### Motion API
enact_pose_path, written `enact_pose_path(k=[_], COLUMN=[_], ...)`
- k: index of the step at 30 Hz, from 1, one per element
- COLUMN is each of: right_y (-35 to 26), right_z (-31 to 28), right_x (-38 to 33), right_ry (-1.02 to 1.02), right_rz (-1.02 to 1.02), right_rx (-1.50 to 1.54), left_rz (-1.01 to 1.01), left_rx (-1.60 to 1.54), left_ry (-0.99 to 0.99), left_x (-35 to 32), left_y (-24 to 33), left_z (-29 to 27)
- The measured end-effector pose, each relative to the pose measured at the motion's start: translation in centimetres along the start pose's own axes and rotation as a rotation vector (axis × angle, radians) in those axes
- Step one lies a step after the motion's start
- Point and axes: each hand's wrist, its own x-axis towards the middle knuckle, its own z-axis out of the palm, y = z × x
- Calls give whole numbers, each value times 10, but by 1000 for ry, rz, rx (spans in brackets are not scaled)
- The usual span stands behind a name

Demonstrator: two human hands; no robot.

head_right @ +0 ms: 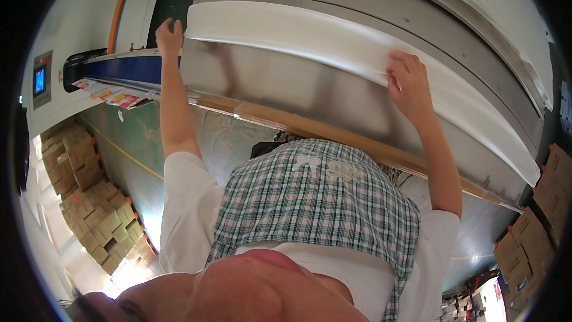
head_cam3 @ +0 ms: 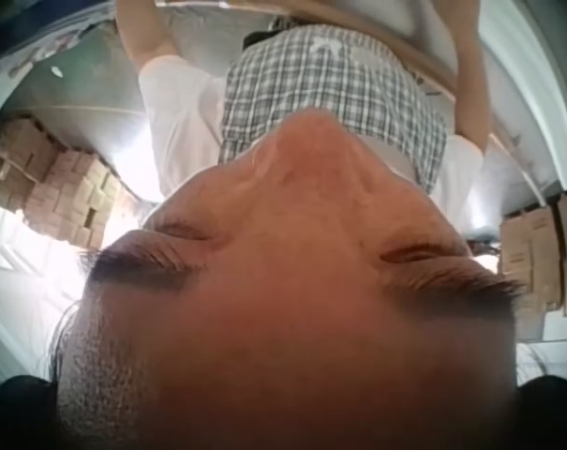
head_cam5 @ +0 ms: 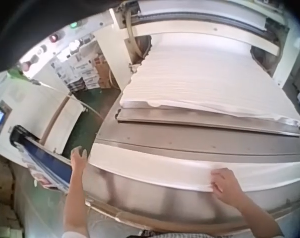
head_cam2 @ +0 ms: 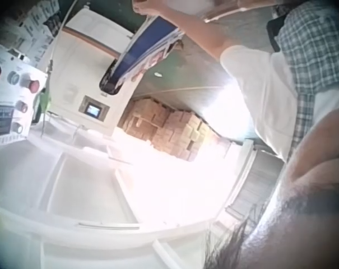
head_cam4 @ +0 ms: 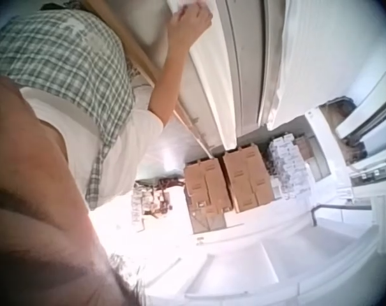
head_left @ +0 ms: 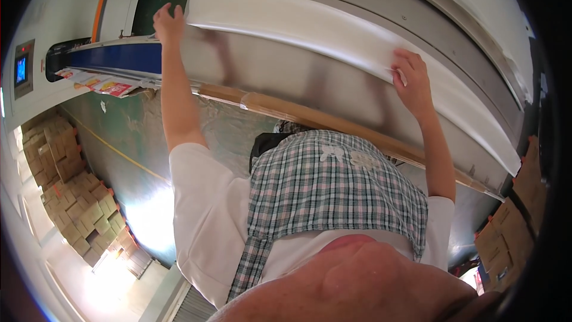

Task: Stacking large sheets of paper from a machine into a neat pile.

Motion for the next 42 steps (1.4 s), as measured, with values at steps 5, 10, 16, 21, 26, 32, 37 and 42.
enact_pose_path(k=[5, 10, 16, 21, 26, 32, 37, 42], right_y=[-1, 4, 25, 66, 152, 262, 324, 380], right_z=[0, 0, -8, -55, -98, -167, -216, -242], right_x=[1, -4, -30, -96, -153, -219, -246, -268], right_ry=[-4, 30, 85, 100, 162, 228, 41, 39], right_rz=[-3, -37, 42, 194, 393, 585, 868, 1033], right_rx=[-3, -13, -63, -198, -385, -594, -814, -893], left_rz=[405, 627, 558, 551, 488, -91, 129, 55], left_rx=[-309, -358, -42, -32, 452, 376, 371, 311], left_ry=[90, -206, -229, -290, -216, -181, -369, -375], left_x=[8, -24, -82, -105, -73, -91, -136, -168], left_y=[82, 187, 182, 89, -13, 63, 145, 208], left_z=[-36, 10, 51, 26, -18, -23, 14, 7])
